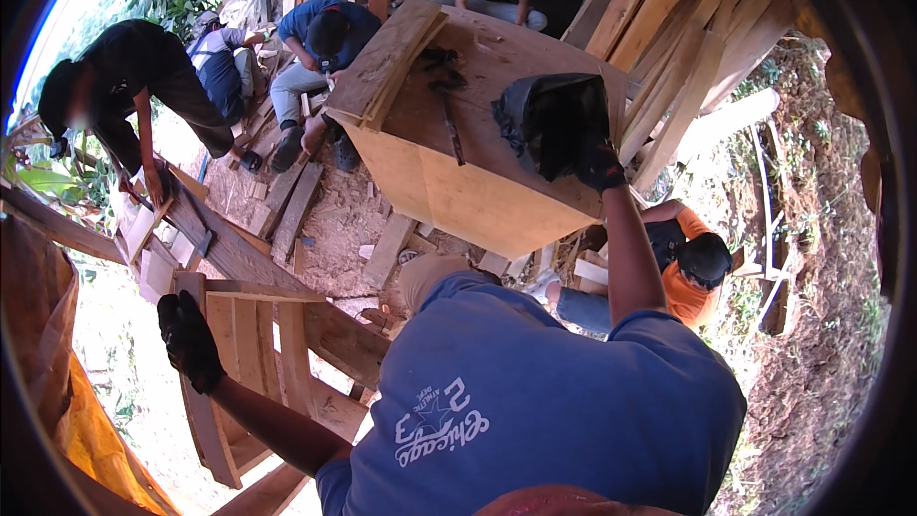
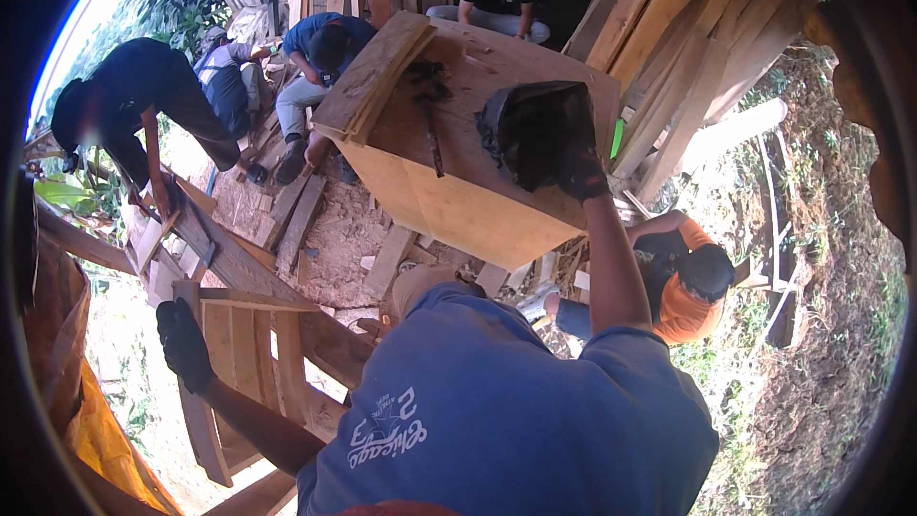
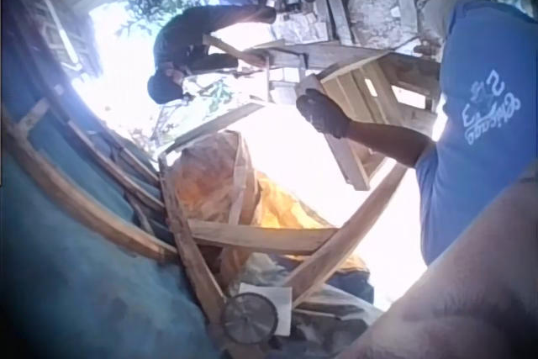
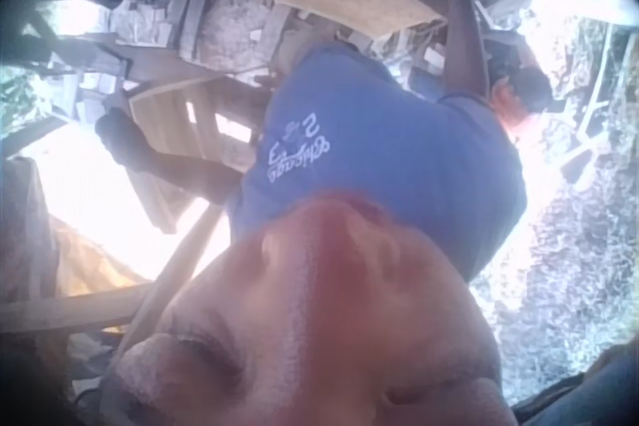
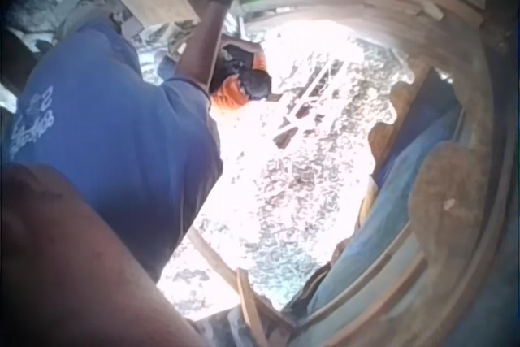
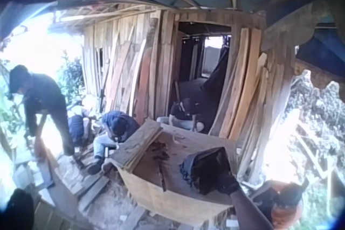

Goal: The person assembles a wood crate by placing slats onto a frame and driving nails into them using a hammer.

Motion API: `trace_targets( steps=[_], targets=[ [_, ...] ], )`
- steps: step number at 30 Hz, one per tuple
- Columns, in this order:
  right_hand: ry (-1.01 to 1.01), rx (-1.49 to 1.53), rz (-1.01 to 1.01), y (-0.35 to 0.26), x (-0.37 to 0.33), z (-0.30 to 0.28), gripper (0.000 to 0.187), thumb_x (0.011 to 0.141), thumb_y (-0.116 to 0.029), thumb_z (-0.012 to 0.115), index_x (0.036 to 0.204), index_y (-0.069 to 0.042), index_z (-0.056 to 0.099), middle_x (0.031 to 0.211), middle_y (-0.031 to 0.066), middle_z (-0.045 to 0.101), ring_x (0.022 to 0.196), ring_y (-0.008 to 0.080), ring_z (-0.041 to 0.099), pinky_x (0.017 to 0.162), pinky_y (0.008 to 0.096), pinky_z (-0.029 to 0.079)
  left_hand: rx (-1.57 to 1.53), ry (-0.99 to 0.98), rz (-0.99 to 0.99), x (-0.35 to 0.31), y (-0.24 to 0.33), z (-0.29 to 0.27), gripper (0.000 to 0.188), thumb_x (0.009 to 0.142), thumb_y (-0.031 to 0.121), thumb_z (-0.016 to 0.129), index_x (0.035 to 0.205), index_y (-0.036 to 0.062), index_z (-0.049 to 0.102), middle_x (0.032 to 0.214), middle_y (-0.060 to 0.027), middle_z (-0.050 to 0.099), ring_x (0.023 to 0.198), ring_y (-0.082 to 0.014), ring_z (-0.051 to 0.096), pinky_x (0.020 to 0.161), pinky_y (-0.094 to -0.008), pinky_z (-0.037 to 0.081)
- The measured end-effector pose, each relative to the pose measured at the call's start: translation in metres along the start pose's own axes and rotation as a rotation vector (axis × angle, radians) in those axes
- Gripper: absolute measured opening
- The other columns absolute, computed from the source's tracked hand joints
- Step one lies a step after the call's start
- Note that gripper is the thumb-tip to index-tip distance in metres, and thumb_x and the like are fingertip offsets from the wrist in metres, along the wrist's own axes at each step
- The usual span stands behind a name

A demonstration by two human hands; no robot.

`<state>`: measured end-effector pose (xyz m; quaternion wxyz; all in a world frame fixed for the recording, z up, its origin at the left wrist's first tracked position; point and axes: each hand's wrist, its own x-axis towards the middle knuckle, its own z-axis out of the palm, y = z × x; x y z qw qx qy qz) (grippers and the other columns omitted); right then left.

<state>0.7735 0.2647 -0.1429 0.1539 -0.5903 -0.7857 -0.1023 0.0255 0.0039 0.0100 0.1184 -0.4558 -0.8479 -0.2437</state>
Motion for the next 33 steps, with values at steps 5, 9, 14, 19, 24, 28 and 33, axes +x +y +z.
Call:
trace_targets(
  steps=[5, 9, 14, 19, 24, 28, 33],
  targets=[
    [0.013, 0.035, -0.153, 0.009, 0.014, 0.004, 0.026, 0.084, -0.01, 0.065, 0.109, -0.004, 0.072, 0.105, 0.0251, 0.07, 0.101, 0.0461, 0.066, 0.088, 0.0518, 0.055, 0.029, 0.039, 0.011, -0.003, -0.006, 0.0, 0.042, 0.11, 0.038, 0.055, 0.103, -0.0018, 0.062, 0.098, -0.0219, 0.066, 0.095, -0.0439, 0.063, 0.085, -0.0502, 0.048],
    [-0.187, 0.015, 0.038, 0.013, 0.028, -0.009, 0.029, 0.088, -0.009, 0.067, 0.115, -0.002, 0.073, 0.11, 0.0248, 0.073, 0.106, 0.0438, 0.069, 0.091, 0.0484, 0.056, -0.005, 0.041, 0.004, -0.004, 0.006, -0.004, 0.042, 0.11, 0.038, 0.055, 0.101, -0.0018, 0.062, 0.098, -0.0217, 0.066, 0.094, -0.0439, 0.063, 0.084, -0.0503, 0.048],
    [0.123, 0.409, 0.22, 0.016, 0.037, 0.008, 0.032, 0.093, -0.009, 0.068, 0.124, 0.001, 0.072, 0.12, 0.0233, 0.075, 0.118, 0.0388, 0.07, 0.1, 0.0435, 0.055, 0.003, 0.039, 0.045, -0.004, -0.008, 0.0, 0.04, 0.111, 0.036, 0.054, 0.1, -0.0019, 0.061, 0.095, -0.0222, 0.064, 0.091, -0.044, 0.061, 0.082, -0.05, 0.047],
    [0.335, 0.322, 0.368, 0.01, 0.044, 0.032, 0.036, 0.094, -0.013, 0.067, 0.128, 0.0, 0.071, 0.124, 0.0231, 0.074, 0.122, 0.0384, 0.069, 0.104, 0.044, 0.054, -0.02, 0.087, 0.077, -0.001, -0.01, 0.013, 0.04, 0.111, 0.035, 0.053, 0.099, -0.0023, 0.061, 0.095, -0.0222, 0.063, 0.09, -0.0445, 0.059, 0.082, -0.0502, 0.046],
    [0.15, 0.203, 0.426, -0.048, 0.056, -0.027, 0.036, 0.095, -0.019, 0.065, 0.125, 0.0, 0.071, 0.12, 0.0248, 0.074, 0.118, 0.0428, 0.069, 0.1, 0.0482, 0.055, -0.031, 0.073, 0.022, -0.005, -0.005, 0.006, 0.041, 0.11, 0.037, 0.053, 0.1, -0.0021, 0.061, 0.097, -0.0225, 0.065, 0.092, -0.0459, 0.061, 0.082, -0.0514, 0.047],
    [0.442, -0.063, 0.168, 0.015, 0.044, 0.018, 0.032, 0.093, -0.019, 0.068, 0.119, 0.0, 0.071, 0.096, 0.0249, 0.074, 0.095, 0.0446, 0.073, 0.079, 0.0513, 0.058, 0.013, 0.043, -0.021, -0.006, -0.001, 0.004, 0.039, 0.11, 0.04, 0.053, 0.105, 0.0025, 0.064, 0.104, -0.0207, 0.068, 0.1, -0.0444, 0.064, 0.085, -0.0515, 0.049],
    [0.245, -0.141, 0.198, -0.01, 0.054, -0.027, 0.034, 0.101, -0.029, 0.067, 0.124, -0.004, 0.069, 0.098, 0.0238, 0.076, 0.087, 0.0428, 0.074, 0.07, 0.0526, 0.056, 0.098, 0.119, 0.022, 0.001, -0.007, 0.006, 0.032, 0.102, 0.036, 0.067, 0.107, 0.0041, 0.068, 0.102, -0.0215, 0.073, 0.098, -0.0451, 0.07, 0.083, -0.0532, 0.056]
  ],
)
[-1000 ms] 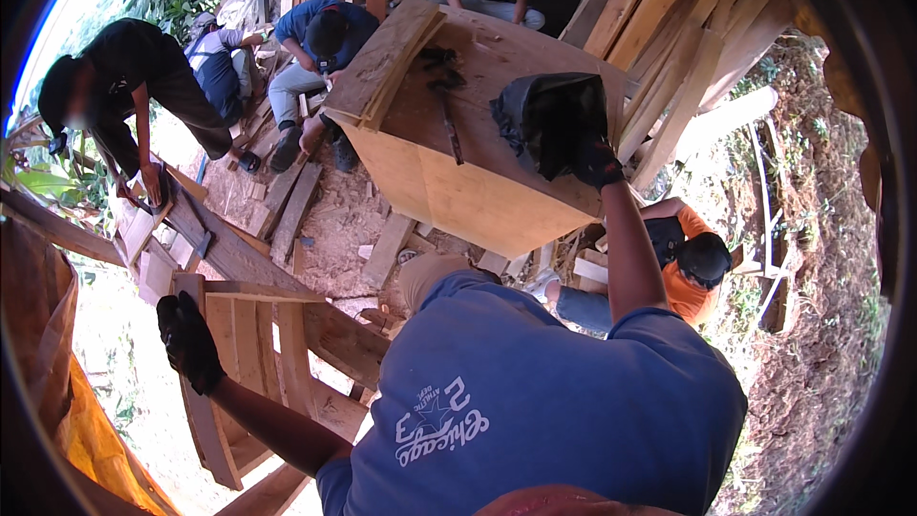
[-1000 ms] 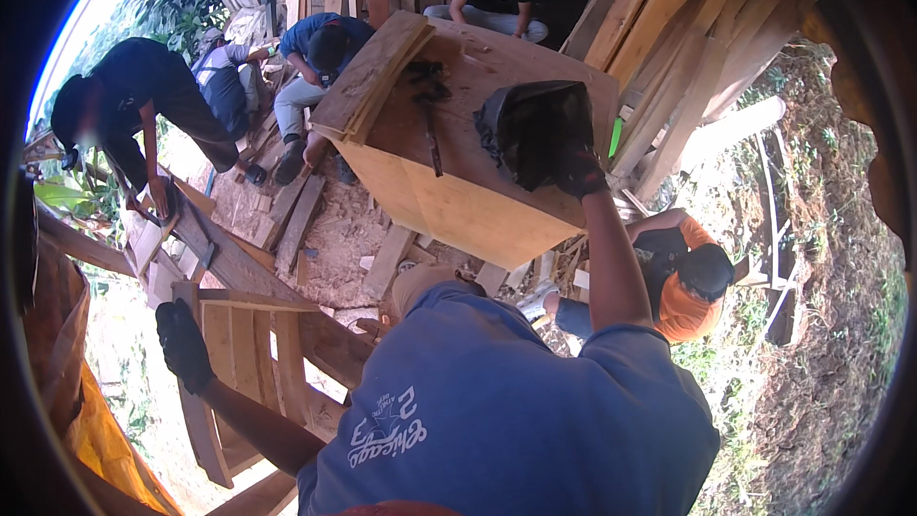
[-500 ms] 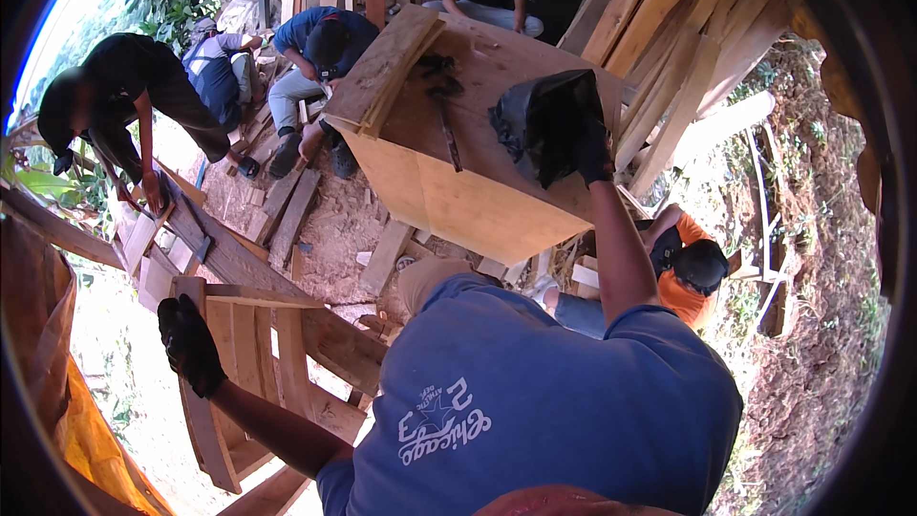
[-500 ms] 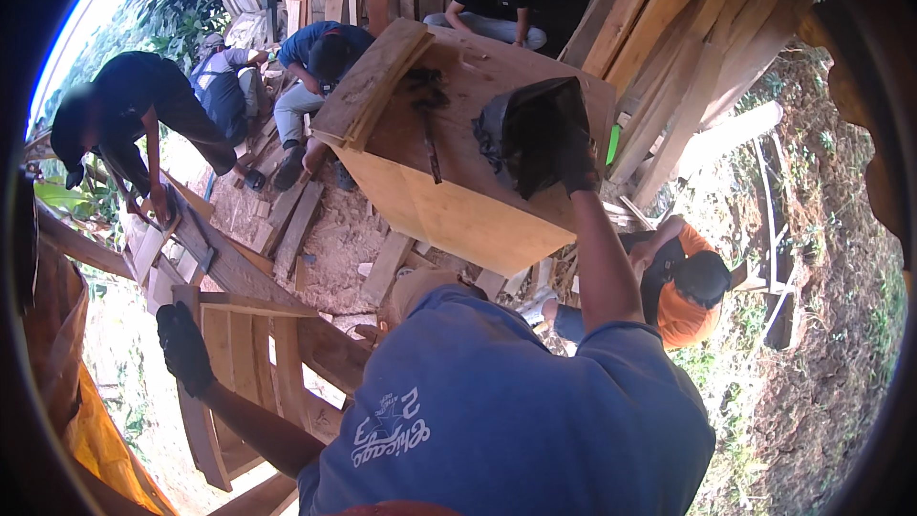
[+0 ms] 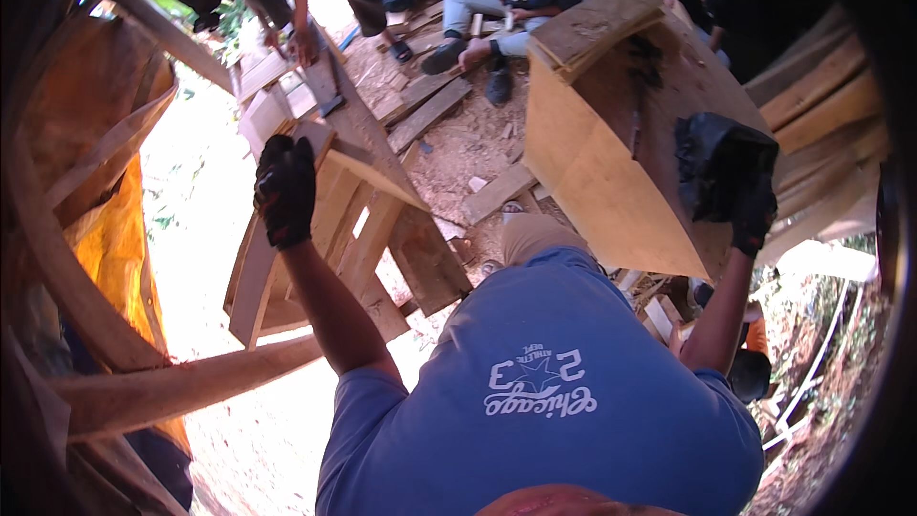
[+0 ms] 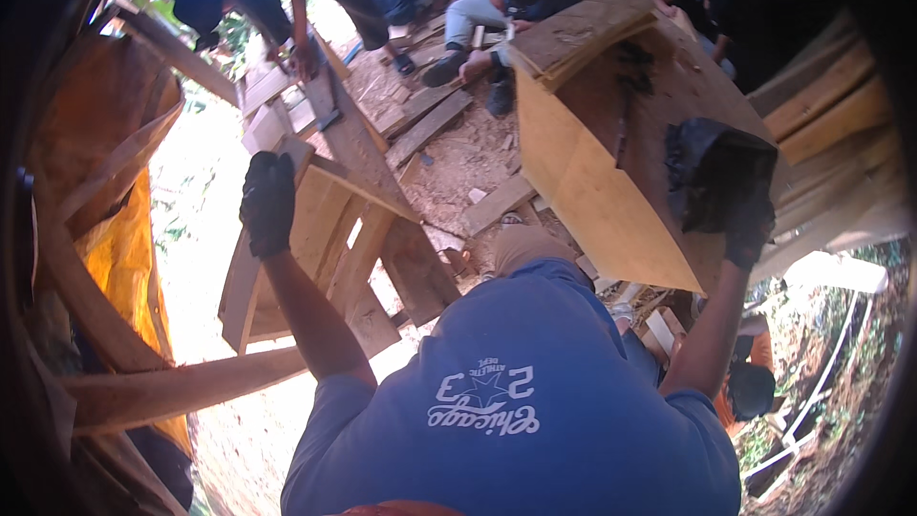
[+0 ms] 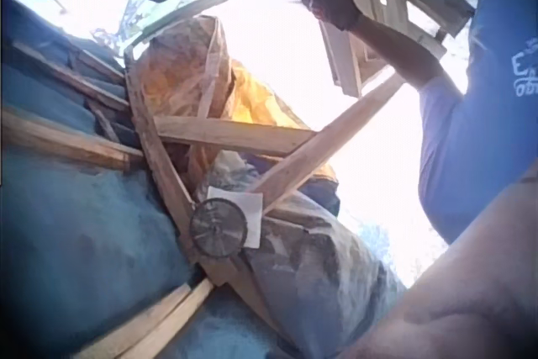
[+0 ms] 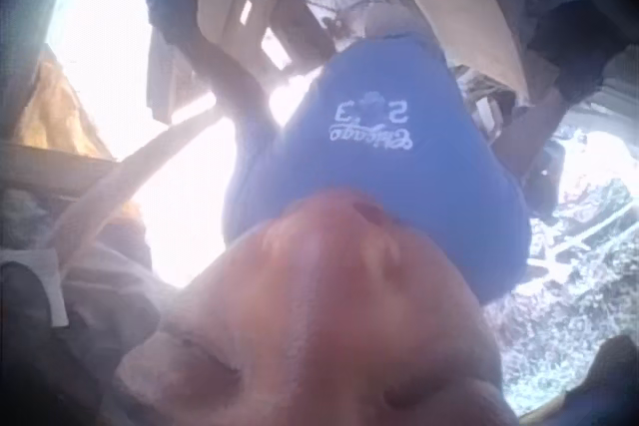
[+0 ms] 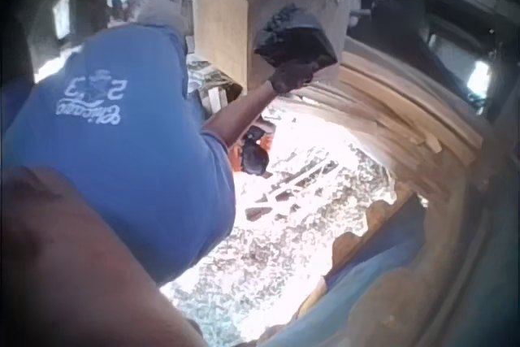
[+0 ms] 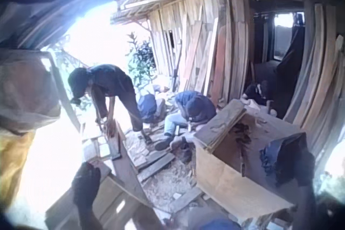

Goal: The person assembles a wood crate by placing slats onto a frame and driving nails into them using a hammer.

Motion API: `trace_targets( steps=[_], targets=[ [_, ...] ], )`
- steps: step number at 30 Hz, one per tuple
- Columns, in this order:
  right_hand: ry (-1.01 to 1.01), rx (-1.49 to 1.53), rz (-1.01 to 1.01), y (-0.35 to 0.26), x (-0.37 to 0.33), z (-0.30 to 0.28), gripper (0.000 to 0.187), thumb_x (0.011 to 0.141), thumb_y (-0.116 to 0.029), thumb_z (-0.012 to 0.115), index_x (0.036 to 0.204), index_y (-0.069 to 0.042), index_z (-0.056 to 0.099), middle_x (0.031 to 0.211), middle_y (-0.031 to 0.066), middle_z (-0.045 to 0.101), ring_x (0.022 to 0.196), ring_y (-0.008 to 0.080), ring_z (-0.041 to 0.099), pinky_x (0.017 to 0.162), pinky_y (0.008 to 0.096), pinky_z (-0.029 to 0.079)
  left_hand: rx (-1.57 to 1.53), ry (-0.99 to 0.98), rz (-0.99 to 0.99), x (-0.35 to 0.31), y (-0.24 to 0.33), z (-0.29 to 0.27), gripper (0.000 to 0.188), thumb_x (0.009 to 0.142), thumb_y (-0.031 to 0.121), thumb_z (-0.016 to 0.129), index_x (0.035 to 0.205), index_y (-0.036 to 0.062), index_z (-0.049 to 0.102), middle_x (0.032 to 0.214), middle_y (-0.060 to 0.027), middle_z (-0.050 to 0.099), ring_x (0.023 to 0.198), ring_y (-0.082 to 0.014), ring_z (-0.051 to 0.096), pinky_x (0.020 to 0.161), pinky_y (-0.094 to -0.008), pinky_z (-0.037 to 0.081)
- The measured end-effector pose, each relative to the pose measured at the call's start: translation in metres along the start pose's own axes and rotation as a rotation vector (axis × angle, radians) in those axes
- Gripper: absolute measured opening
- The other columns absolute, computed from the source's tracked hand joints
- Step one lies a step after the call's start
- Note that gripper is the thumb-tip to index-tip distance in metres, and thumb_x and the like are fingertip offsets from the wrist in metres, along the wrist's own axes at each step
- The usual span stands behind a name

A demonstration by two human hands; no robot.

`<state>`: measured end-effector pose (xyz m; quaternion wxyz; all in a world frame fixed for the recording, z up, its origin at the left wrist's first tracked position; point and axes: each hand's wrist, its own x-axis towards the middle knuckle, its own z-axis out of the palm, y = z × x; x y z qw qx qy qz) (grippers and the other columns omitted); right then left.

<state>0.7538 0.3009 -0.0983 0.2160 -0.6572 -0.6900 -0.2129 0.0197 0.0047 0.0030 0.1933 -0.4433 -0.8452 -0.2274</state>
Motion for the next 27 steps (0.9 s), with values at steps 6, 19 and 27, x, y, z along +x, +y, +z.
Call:
trace_targets(
  steps=[6, 19, 27],
  targets=[
    [0.32, 0.12, -0.264, -0.052, 0.029, -0.133, 0.021, 0.102, -0.018, 0.073, 0.119, -0.006, 0.076, 0.11, 0.0084, 0.08, 0.1, 0.0253, 0.077, 0.091, 0.0389, 0.061, 0.006, -0.114, -0.166, 0.004, 0.011, -0.01, 0.042, 0.1, 0.044, 0.067, 0.118, 0.0069, 0.07, 0.117, -0.0188, 0.074, 0.109, -0.0422, 0.07, 0.093, -0.0509, 0.055],
    [-1.364, 2.027, -0.193, -0.521, 0.017, -0.06, 0.011, 0.1, -0.007, 0.072, 0.103, 0.003, 0.074, 0.094, 0.0091, 0.076, 0.081, 0.0145, 0.073, 0.077, 0.029, 0.058, -0.006, -0.202, -0.267, 0.018, 0.015, -0.001, 0.053, 0.102, 0.042, 0.068, 0.136, 0.0014, 0.069, 0.133, -0.0203, 0.072, 0.125, -0.0371, 0.067, 0.11, -0.0454, 0.051],
    [-1.279, 2.154, -0.641, -0.634, -0.015, -0.013, 0.007, 0.099, -0.005, 0.069, 0.098, 0.001, 0.074, 0.097, 0.0084, 0.079, 0.084, 0.0142, 0.074, 0.078, 0.0294, 0.06, -0.142, -0.516, -0.301, 0.028, 0.014, -0.025, 0.092, 0.075, 0.028, 0.093, 0.154, 0.0053, 0.05, 0.147, -0.0193, 0.059, 0.134, -0.0374, 0.059, 0.11, -0.0475, 0.051]
  ],
)
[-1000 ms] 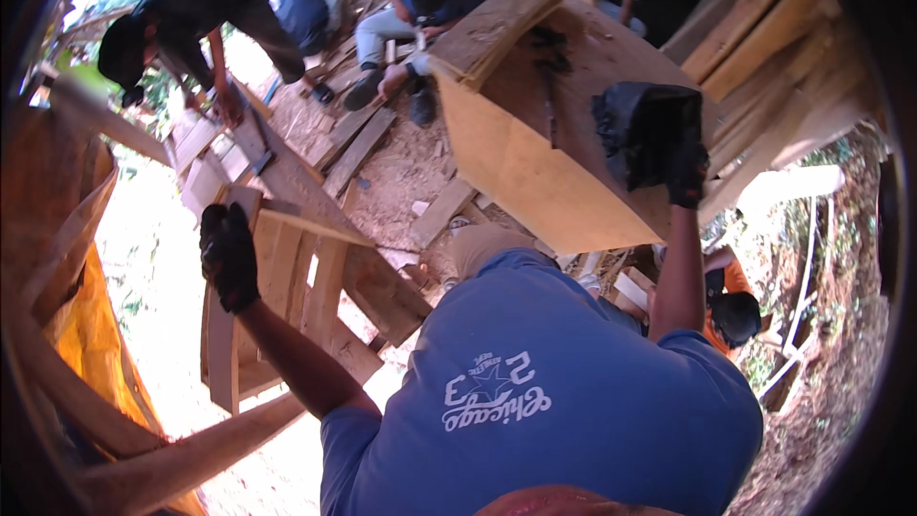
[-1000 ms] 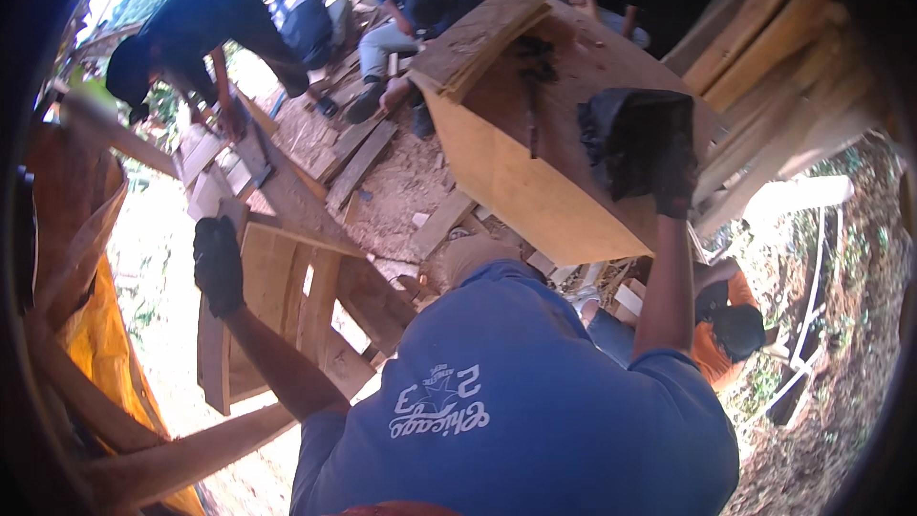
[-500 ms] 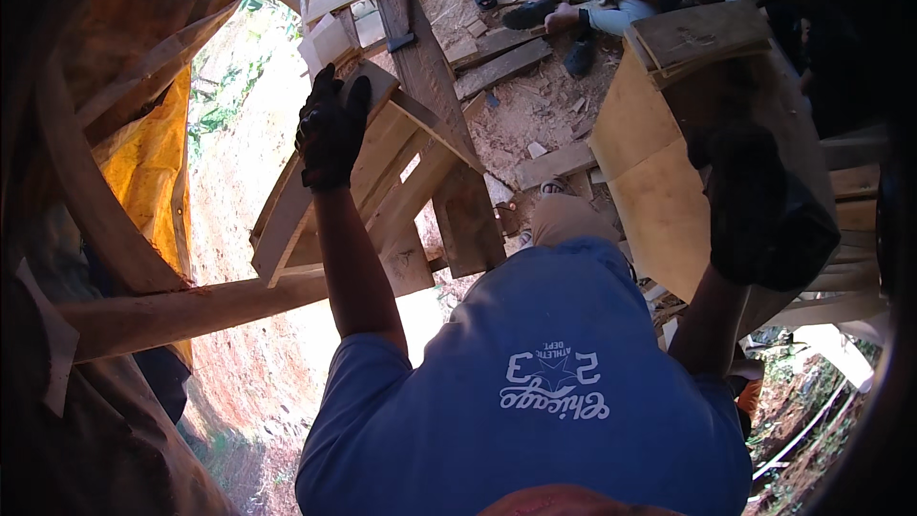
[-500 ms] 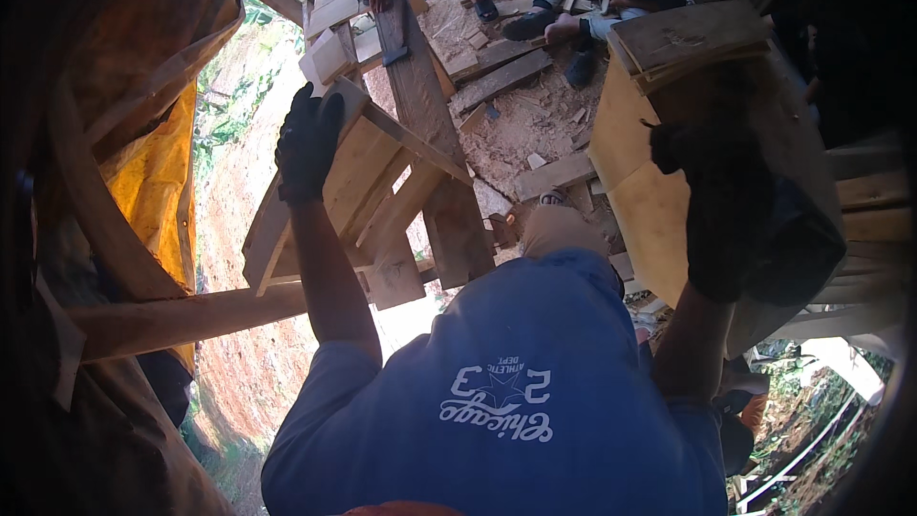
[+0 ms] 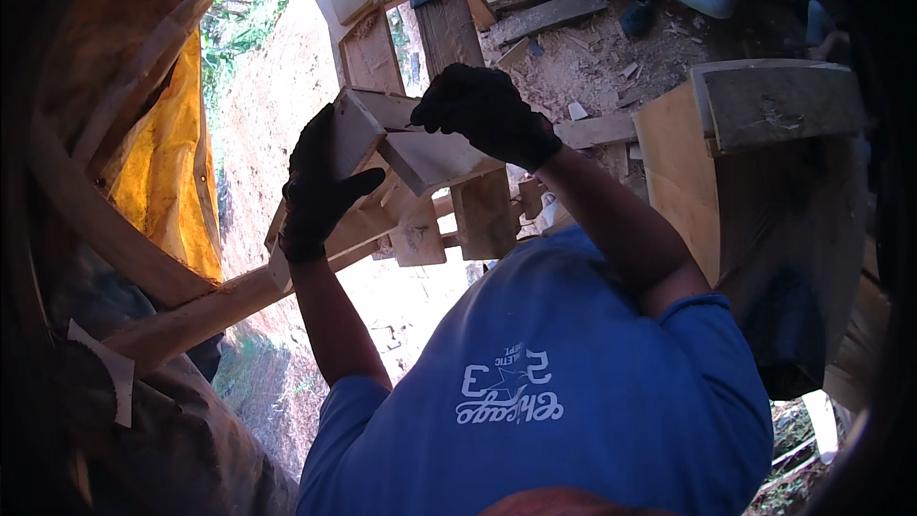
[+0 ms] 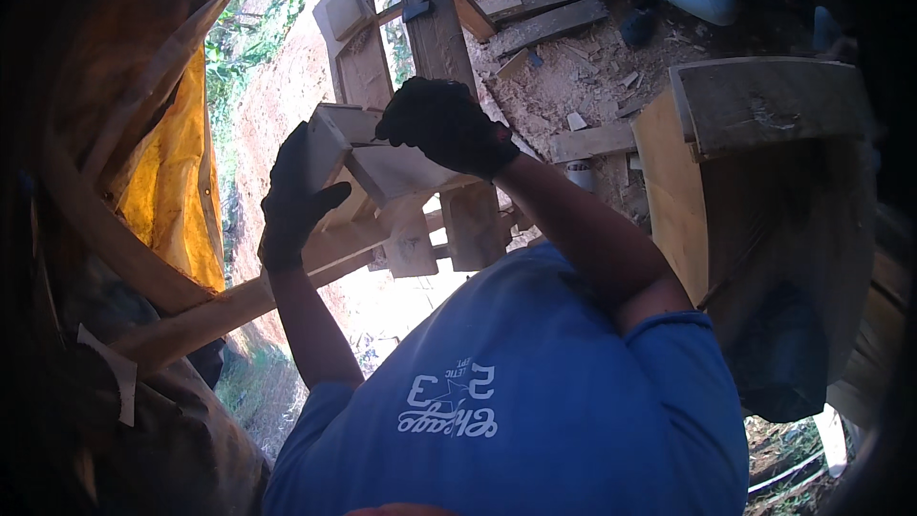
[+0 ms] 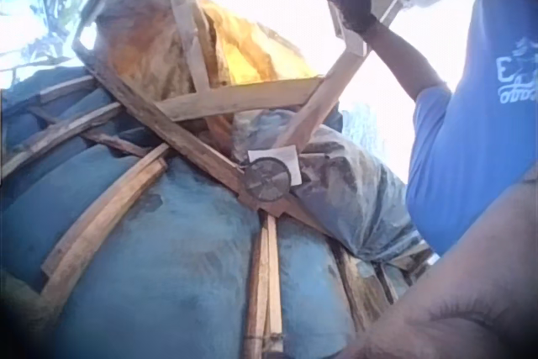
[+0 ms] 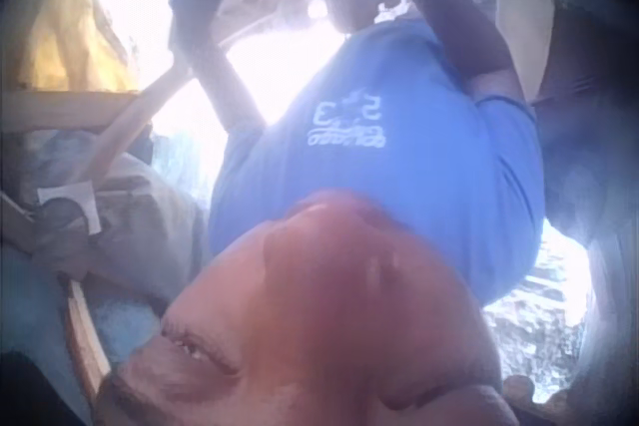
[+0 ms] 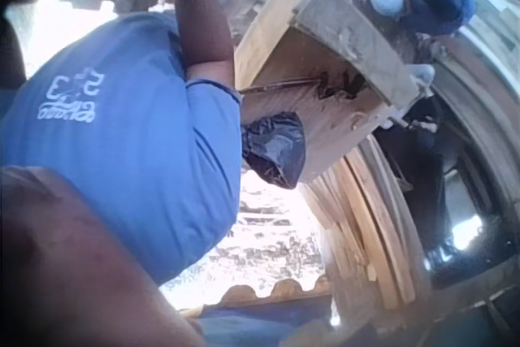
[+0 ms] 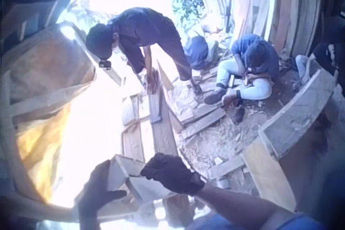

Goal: The person assembles a wood crate by placing slats onto a frame and driving nails into them using a hammer.

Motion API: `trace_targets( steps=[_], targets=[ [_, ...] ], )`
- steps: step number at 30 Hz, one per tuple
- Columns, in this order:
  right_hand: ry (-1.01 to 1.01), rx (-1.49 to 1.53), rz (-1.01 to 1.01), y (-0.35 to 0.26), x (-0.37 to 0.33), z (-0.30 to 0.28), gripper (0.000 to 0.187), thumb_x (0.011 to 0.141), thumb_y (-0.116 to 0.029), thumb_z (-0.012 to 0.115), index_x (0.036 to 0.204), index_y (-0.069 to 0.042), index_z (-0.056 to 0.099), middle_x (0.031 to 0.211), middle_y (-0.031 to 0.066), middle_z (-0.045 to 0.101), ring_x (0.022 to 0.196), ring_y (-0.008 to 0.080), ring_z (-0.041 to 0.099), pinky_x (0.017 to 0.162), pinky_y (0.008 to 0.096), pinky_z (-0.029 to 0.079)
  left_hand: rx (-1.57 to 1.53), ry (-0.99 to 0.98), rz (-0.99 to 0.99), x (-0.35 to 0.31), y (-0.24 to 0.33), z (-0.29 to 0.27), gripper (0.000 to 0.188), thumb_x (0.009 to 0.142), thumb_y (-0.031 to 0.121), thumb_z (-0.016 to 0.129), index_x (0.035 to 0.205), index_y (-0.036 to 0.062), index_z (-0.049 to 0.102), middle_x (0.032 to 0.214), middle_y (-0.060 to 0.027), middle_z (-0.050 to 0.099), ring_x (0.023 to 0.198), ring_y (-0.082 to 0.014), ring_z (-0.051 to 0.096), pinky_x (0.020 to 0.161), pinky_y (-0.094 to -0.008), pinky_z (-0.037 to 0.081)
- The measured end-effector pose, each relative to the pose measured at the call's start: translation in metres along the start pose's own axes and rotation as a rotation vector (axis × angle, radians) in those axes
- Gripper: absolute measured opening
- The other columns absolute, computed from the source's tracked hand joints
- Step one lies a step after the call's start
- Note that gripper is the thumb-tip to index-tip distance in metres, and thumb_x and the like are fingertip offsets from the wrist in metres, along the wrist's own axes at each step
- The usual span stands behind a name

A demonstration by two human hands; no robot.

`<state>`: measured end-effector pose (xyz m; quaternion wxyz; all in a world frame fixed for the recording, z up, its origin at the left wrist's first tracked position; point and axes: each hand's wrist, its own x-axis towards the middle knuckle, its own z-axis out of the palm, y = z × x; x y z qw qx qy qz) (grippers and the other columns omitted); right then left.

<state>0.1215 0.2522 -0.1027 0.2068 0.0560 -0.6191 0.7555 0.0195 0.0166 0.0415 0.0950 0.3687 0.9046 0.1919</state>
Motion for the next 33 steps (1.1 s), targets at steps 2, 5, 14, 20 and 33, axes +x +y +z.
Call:
trace_targets(
  steps=[2, 5, 14, 20, 33],
  targets=[
    [-0.051, -0.057, -0.035, 0.015, 0.004, 0.002, 0.007, 0.098, -0.003, 0.067, 0.099, -0.001, 0.073, 0.099, 0.008, 0.079, 0.087, 0.0148, 0.075, 0.081, 0.0303, 0.061, 0.085, -0.01, -0.041, 0.004, 0.007, 0.003, 0.098, 0.071, 0.024, 0.096, 0.154, 0.006, 0.049, 0.146, -0.0186, 0.059, 0.133, -0.0374, 0.059, 0.11, -0.0478, 0.051],
    [-0.097, -0.286, -0.152, 0.025, 0.007, 0.006, 0.009, 0.098, -0.003, 0.066, 0.101, -0.004, 0.074, 0.101, 0.008, 0.076, 0.091, 0.0176, 0.074, 0.083, 0.0324, 0.061, 0.199, 0.017, -0.065, 0.009, 0.01, 0.014, 0.1, 0.068, 0.025, 0.098, 0.153, 0.0062, 0.049, 0.143, -0.0182, 0.06, 0.132, -0.0377, 0.059, 0.11, -0.0489, 0.05],
    [-0.184, -0.313, -0.119, 0.018, 0.006, -0.002, 0.018, 0.092, -0.017, 0.068, 0.109, -0.016, 0.075, 0.107, 0.004, 0.065, 0.098, 0.0238, 0.068, 0.081, 0.0391, 0.055, 0.409, 0.059, -0.019, 0.008, 0.019, 0.027, 0.1, 0.073, 0.036, 0.096, 0.153, 0.0022, 0.047, 0.143, -0.0224, 0.058, 0.132, -0.0439, 0.056, 0.11, -0.0548, 0.048],
    [-0.253, -0.408, -0.212, 0.019, -0.003, -0.007, 0.02, 0.091, -0.022, 0.068, 0.11, -0.018, 0.073, 0.109, 0.0035, 0.063, 0.11, 0.0236, 0.065, 0.08, 0.0425, 0.054, 0.493, 0.039, -0.039, -0.004, 0.024, 0.034, 0.1, 0.075, 0.037, 0.094, 0.154, 0.0004, 0.044, 0.144, -0.0229, 0.056, 0.132, -0.0446, 0.055, 0.11, -0.055, 0.046],
    [-0.32, 0.016, -0.017, 0.02, -0.002, -0.023, 0.019, 0.094, -0.02, 0.08, 0.103, -0.006, 0.069, 0.095, 0.0094, 0.077, 0.091, 0.0295, 0.076, 0.079, 0.0413, 0.057, 0.485, 0.075, -0.021, -0.037, 0.044, 0.044, 0.1, 0.074, 0.047, 0.092, 0.148, -0.0055, 0.051, 0.137, -0.0245, 0.062, 0.126, -0.0461, 0.06, 0.108, -0.0567, 0.048]
  ],
)
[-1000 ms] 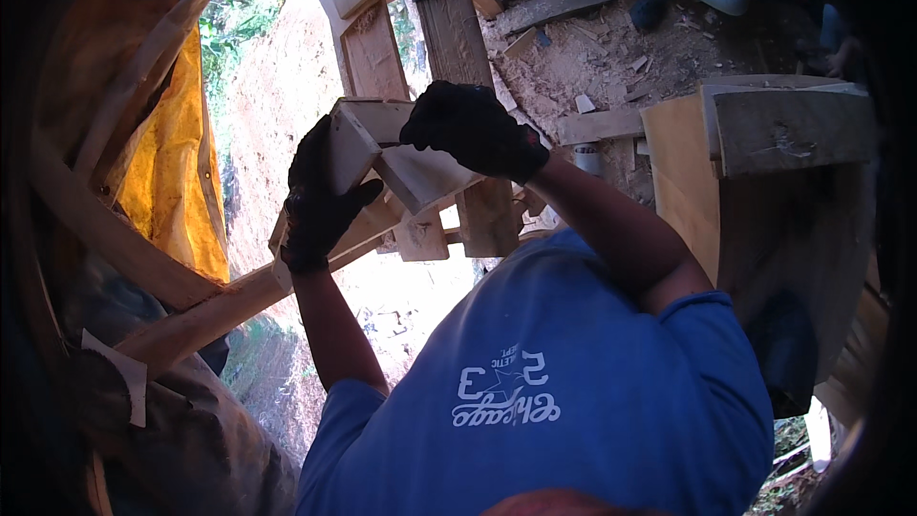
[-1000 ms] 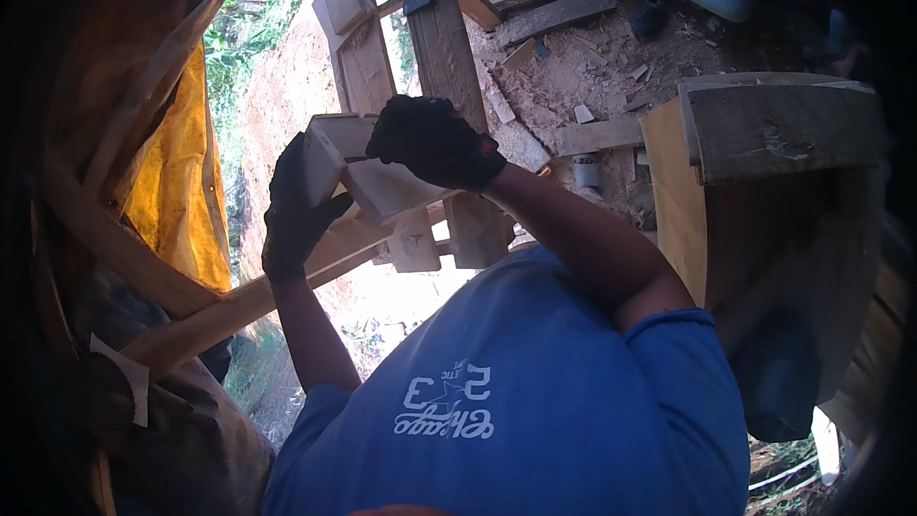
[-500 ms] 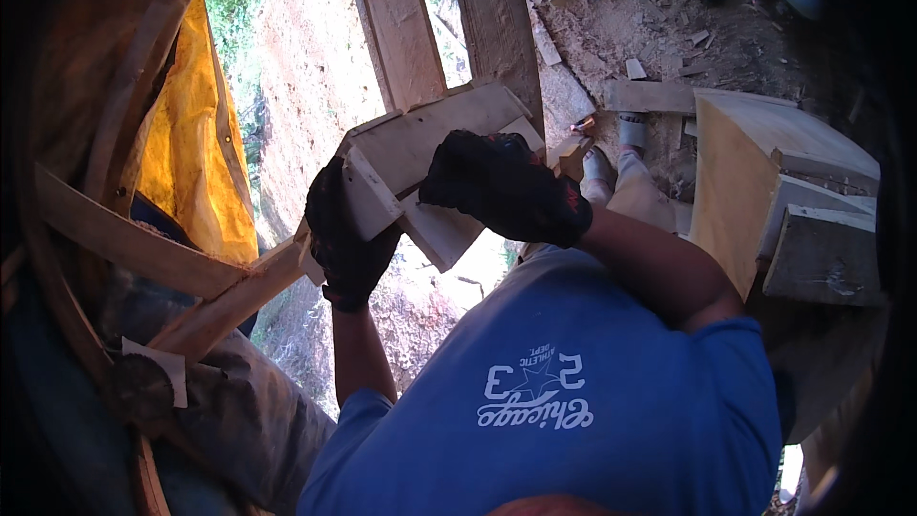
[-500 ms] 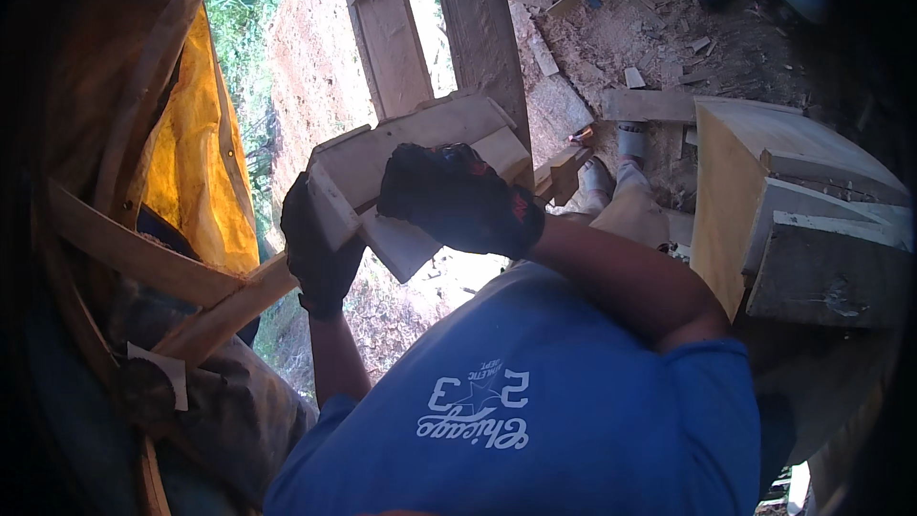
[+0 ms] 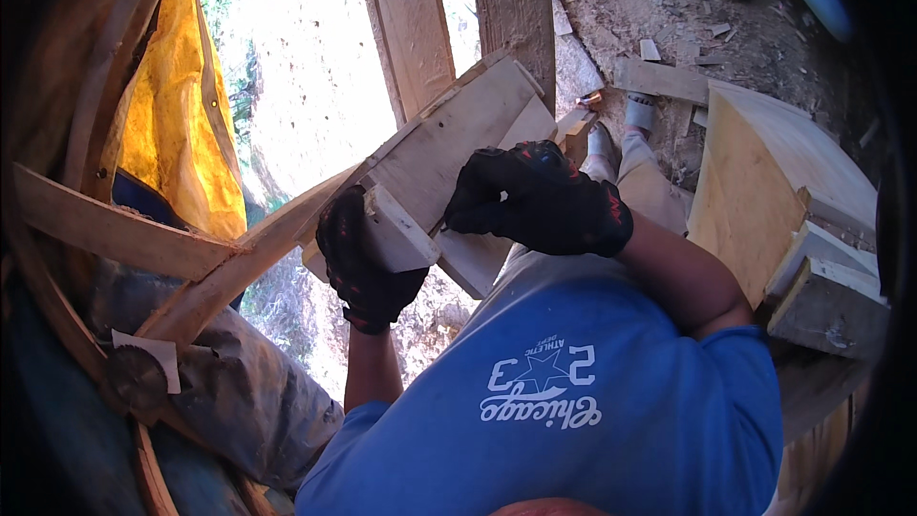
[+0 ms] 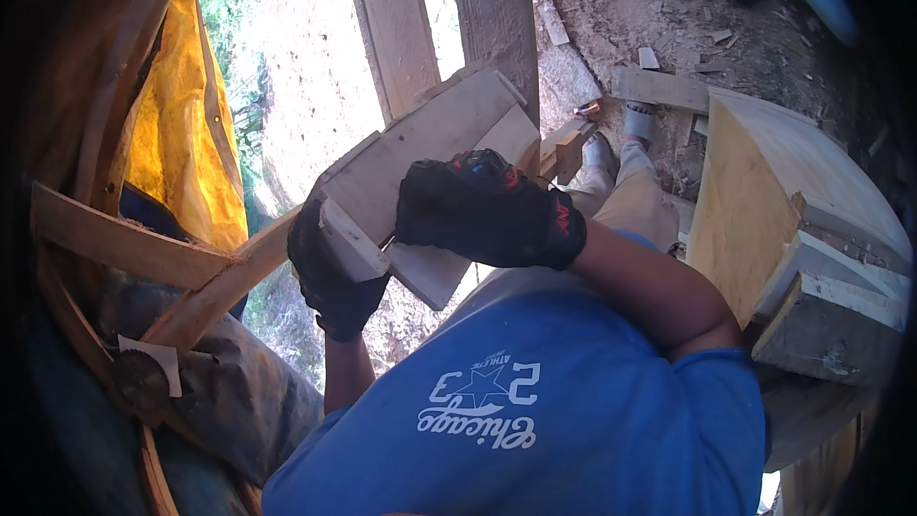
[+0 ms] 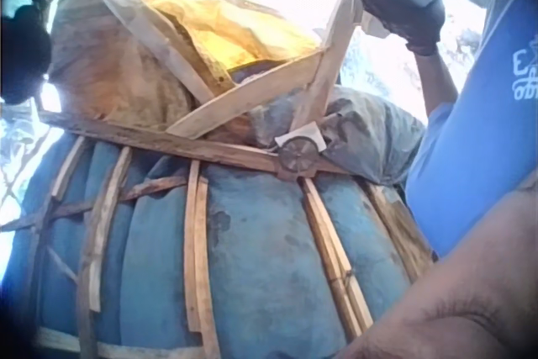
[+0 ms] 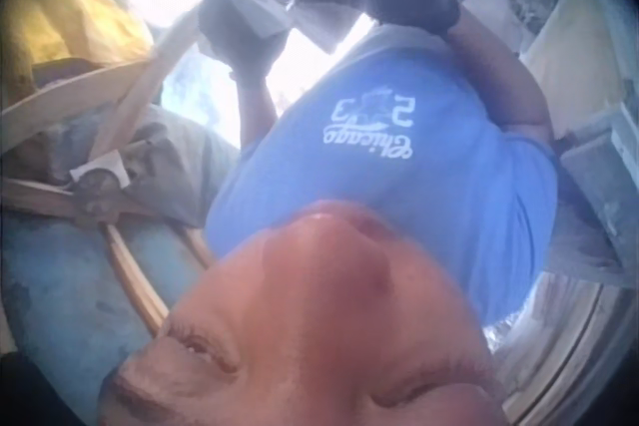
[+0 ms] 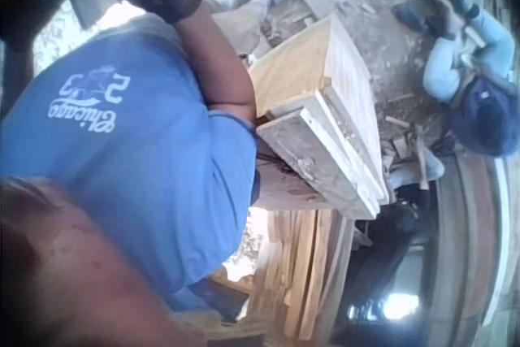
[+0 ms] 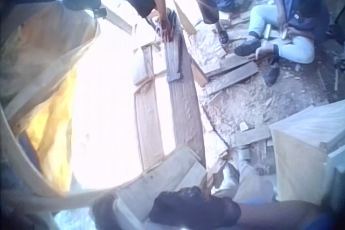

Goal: The person assembles a wood crate by placing slats onto a frame and driving nails into them using a hammer.

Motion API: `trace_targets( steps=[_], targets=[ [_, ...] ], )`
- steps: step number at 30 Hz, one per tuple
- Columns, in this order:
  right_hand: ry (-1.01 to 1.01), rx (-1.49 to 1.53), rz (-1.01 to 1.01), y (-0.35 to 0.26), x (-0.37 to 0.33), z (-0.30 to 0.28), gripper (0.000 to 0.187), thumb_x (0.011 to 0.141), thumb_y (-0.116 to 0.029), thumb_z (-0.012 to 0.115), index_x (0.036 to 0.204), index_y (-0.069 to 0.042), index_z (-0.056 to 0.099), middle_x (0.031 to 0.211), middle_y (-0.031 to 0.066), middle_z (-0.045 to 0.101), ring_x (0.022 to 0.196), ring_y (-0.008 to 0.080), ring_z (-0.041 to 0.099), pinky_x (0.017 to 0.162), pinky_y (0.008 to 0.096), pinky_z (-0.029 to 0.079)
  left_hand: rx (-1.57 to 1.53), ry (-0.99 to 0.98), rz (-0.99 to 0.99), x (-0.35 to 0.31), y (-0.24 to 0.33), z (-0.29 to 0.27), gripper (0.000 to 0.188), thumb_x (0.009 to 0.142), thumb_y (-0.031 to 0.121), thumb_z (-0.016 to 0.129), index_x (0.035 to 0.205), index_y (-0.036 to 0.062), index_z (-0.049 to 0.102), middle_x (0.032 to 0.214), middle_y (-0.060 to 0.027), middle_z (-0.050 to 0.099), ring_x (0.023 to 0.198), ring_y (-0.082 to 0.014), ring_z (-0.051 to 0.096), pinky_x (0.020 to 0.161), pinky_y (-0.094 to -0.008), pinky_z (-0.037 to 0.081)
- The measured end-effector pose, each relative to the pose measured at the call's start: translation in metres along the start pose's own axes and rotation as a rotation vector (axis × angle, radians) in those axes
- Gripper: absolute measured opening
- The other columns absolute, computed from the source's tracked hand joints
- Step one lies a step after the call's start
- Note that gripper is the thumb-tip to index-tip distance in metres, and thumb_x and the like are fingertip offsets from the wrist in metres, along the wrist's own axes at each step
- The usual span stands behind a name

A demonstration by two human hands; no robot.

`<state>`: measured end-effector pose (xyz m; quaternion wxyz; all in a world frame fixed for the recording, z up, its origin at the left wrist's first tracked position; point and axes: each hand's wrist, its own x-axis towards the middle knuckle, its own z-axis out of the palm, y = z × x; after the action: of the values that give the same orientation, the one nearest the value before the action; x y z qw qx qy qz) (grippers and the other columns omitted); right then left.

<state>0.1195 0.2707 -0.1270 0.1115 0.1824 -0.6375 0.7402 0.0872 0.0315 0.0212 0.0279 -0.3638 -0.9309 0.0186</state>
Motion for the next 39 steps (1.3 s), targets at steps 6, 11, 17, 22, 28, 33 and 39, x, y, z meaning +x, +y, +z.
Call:
trace_targets(
  steps=[6, 11, 17, 22, 28, 33, 39],
  targets=[
    [0.037, 0.182, 0.181, 0.021, 0.002, -0.02, 0.013, 0.095, -0.012, 0.078, 0.103, -0.004, 0.07, 0.099, 0.0076, 0.08, 0.093, 0.0184, 0.078, 0.081, 0.0335, 0.06, 0.024, 0.015, -0.003, -0.006, 0.008, 0.003, 0.103, 0.072, 0.051, 0.093, 0.148, -0.0049, 0.051, 0.137, -0.0242, 0.062, 0.125, -0.0448, 0.06, 0.108, -0.0564, 0.049],
    [0.093, 0.184, 0.241, 0.027, 0.004, -0.036, 0.011, 0.097, -0.007, 0.075, 0.104, -0.001, 0.069, 0.102, 0.0102, 0.08, 0.095, 0.017, 0.078, 0.082, 0.0314, 0.061, 0.021, 0.027, -0.011, -0.015, 0.006, 0.005, 0.104, 0.073, 0.054, 0.092, 0.148, -0.0046, 0.051, 0.137, -0.0237, 0.063, 0.126, -0.0442, 0.06, 0.108, -0.0563, 0.049],
    [0.219, 0.099, 0.287, 0.028, 0.01, -0.043, 0.006, 0.099, -0.003, 0.072, 0.104, 0.0, 0.071, 0.101, 0.0103, 0.079, 0.091, 0.0146, 0.075, 0.079, 0.0307, 0.06, 0.036, -0.041, -0.027, 0.0, 0.005, -0.002, 0.098, 0.08, 0.046, 0.089, 0.152, -0.0033, 0.046, 0.145, -0.0256, 0.057, 0.13, -0.0469, 0.057, 0.111, -0.0573, 0.048],
    [0.27, 0.045, 0.239, 0.033, 0.008, -0.047, 0.006, 0.097, -0.004, 0.072, 0.102, -0.002, 0.072, 0.098, 0.008, 0.077, 0.09, 0.0148, 0.073, 0.077, 0.031, 0.06, 0.024, -0.021, 0.002, 0.009, -0.007, 0.001, 0.1, 0.081, 0.05, 0.088, 0.154, -0.0026, 0.045, 0.143, -0.0243, 0.059, 0.129, -0.0456, 0.059, 0.11, -0.0564, 0.048],
    [-0.097, 0.183, 0.067, 0.004, 0.004, -0.045, 0.013, 0.091, -0.016, 0.072, 0.098, -0.006, 0.07, 0.088, 0.007, 0.063, 0.092, 0.0245, 0.066, 0.074, 0.036, 0.055, 0.011, -0.039, 0.022, 0.027, -0.017, 0.001, 0.098, 0.084, 0.047, 0.087, 0.155, -0.0007, 0.041, 0.145, -0.0243, 0.056, 0.129, -0.0458, 0.058, 0.11, -0.0568, 0.048],
    [-0.055, 0.202, -0.096, -0.05, 0.006, -0.023, 0.012, 0.09, -0.018, 0.072, 0.094, -0.009, 0.064, 0.079, 0.0053, 0.062, 0.071, 0.0264, 0.066, 0.064, 0.0423, 0.053, 0.023, -0.044, 0.002, 0.036, -0.026, 0.004, 0.096, 0.083, 0.043, 0.089, 0.155, 0.0001, 0.041, 0.145, -0.0239, 0.056, 0.13, -0.0453, 0.057, 0.11, -0.0553, 0.048],
    [-0.09, 0.151, -0.421, -0.063, 0.013, 0.063, 0.013, 0.096, -0.019, 0.061, 0.103, -0.007, 0.061, 0.101, 0.0072, 0.061, 0.096, 0.0211, 0.063, 0.082, 0.037, 0.052, 0.049, -0.093, -0.039, 0.054, -0.04, 0.006, 0.098, 0.079, 0.035, 0.092, 0.156, 0.0023, 0.041, 0.148, -0.0214, 0.052, 0.136, -0.0414, 0.054, 0.11, -0.0524, 0.05]
  ],
)
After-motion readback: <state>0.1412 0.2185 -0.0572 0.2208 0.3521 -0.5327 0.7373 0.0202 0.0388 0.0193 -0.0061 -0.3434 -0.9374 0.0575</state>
